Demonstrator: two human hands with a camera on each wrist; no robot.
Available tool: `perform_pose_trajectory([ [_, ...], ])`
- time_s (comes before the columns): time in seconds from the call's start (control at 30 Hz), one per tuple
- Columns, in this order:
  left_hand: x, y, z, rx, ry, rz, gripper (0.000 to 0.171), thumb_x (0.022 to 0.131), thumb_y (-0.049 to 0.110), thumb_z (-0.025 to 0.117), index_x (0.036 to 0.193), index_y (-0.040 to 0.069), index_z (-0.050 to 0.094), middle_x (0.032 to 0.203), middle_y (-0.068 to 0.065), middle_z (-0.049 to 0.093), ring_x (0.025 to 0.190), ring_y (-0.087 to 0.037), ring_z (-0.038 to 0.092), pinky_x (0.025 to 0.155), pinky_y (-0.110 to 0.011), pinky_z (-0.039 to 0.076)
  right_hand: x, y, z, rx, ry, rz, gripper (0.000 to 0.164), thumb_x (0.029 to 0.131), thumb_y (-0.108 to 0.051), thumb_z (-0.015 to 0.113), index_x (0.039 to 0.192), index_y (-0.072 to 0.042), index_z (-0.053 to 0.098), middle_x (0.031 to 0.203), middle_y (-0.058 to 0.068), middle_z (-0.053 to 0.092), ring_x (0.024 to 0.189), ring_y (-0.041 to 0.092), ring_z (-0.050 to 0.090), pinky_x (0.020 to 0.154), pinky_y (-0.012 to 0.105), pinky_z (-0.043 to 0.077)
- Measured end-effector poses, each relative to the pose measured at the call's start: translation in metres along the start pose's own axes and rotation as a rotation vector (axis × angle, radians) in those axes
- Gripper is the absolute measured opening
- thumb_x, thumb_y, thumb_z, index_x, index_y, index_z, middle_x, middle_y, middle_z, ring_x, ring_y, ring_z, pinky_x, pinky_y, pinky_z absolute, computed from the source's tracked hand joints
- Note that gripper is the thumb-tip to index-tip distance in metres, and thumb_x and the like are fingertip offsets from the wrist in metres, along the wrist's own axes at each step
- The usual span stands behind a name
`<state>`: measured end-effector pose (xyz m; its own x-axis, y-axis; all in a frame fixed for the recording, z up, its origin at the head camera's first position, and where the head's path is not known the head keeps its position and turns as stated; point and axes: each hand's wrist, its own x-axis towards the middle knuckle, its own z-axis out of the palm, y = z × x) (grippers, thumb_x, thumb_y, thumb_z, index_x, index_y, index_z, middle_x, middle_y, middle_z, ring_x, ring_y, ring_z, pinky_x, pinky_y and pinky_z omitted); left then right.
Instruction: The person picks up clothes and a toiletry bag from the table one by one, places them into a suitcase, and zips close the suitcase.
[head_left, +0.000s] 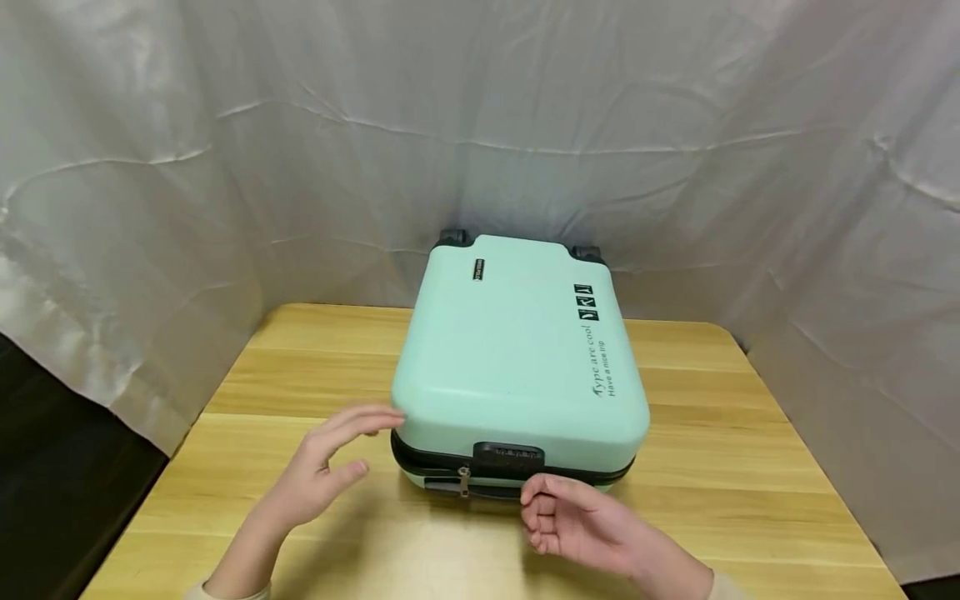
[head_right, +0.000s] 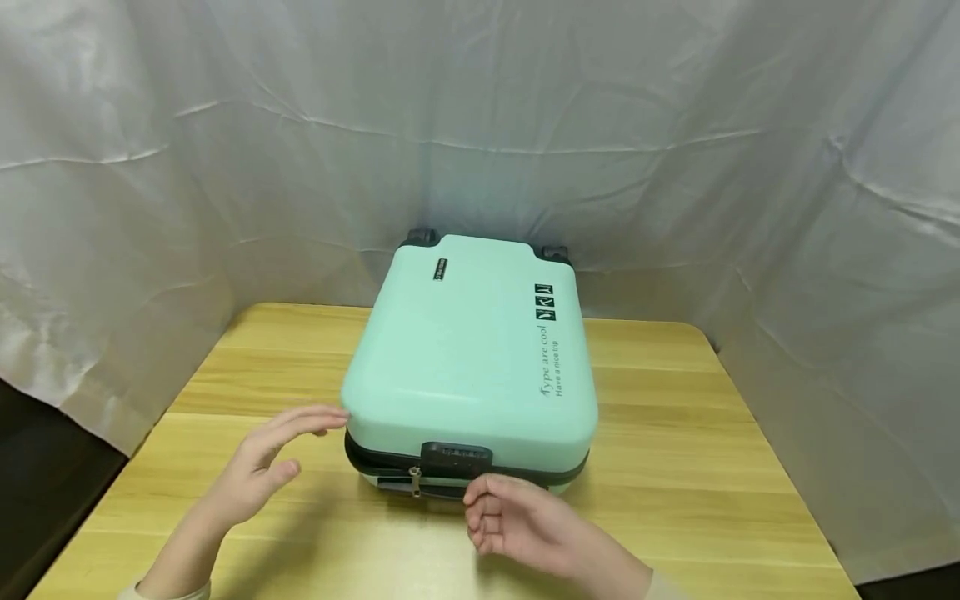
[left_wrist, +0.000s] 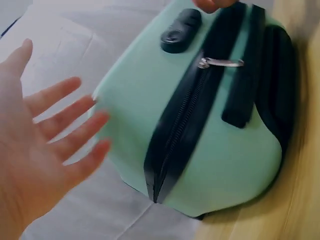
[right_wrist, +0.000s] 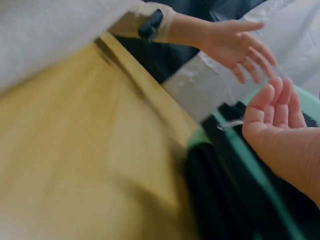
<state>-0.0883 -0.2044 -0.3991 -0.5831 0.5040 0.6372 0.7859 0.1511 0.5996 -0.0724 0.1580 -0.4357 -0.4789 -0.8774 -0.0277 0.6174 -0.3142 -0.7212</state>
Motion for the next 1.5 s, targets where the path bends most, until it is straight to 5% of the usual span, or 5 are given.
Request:
perform_pose_trajectory([
  [0.2, 0.000, -0.018, -0.009, -0.691, -0.384, -0.106, 0.052, 0.108, 0.021, 0.016, 0.142, -0.014, 0.036, 0.140, -0.015, 0.055, 0.126, -0.025, 0.056, 0.102, -0.037, 0.048, -0.013, -0.032, 0.004, -0.251, -0.150, -0.202, 0.035, 0.104, -0.009, 0.028, 0.129, -0.002, 0.051, 0.117, 0.004, 0.064, 0.105, 0.014, 0.062, 0.093, 0.026, 0.051],
  [0.33, -0.002, -0.034, -0.005, -0.924, -0.570, -0.173, 0.058, 0.108, 0.026, 0.010, 0.144, -0.017, 0.025, 0.146, -0.017, 0.049, 0.133, -0.029, 0.051, 0.109, -0.041, 0.043, -0.023, -0.055, 0.010, -0.502, -0.160, -0.363, 0.033, 0.103, -0.006, 0.033, 0.131, 0.003, 0.047, 0.120, 0.006, 0.062, 0.107, 0.016, 0.061, 0.093, 0.030, 0.052],
  [0.7, -0.017, -0.052, 0.026, -1.009, -0.731, -0.435, 0.057, 0.108, 0.029, 0.027, 0.148, -0.011, 0.024, 0.146, -0.040, 0.032, 0.135, -0.038, 0.046, 0.109, -0.055, 0.039, -0.031, -0.075, 0.029, -1.281, 0.122, -0.943, 0.038, 0.087, 0.003, 0.066, 0.120, 0.014, 0.051, 0.124, 0.011, 0.055, 0.117, 0.019, 0.049, 0.102, 0.023, 0.040],
  [1.07, -0.019, -0.043, 0.040, -1.112, -0.810, -0.596, 0.068, 0.106, 0.027, 0.038, 0.156, 0.004, -0.001, 0.163, -0.021, 0.006, 0.146, -0.031, 0.031, 0.113, -0.054, 0.034, -0.002, -0.061, 0.021, -2.221, 0.492, -1.211, 0.062, 0.092, -0.053, 0.059, 0.121, 0.001, 0.061, 0.122, 0.024, 0.058, 0.115, 0.041, 0.047, 0.117, 0.034, 0.026],
  [1.5, -0.016, -0.052, 0.076, -1.435, -0.756, -0.582, 0.056, 0.108, 0.031, 0.026, 0.157, 0.008, 0.010, 0.165, -0.013, 0.011, 0.151, -0.027, 0.021, 0.114, -0.046, 0.035, 0.018, -0.038, 0.003, -2.434, 0.483, -1.221, 0.052, 0.097, -0.046, 0.052, 0.126, -0.004, 0.061, 0.125, 0.021, 0.061, 0.118, 0.040, 0.052, 0.108, 0.048, 0.033],
])
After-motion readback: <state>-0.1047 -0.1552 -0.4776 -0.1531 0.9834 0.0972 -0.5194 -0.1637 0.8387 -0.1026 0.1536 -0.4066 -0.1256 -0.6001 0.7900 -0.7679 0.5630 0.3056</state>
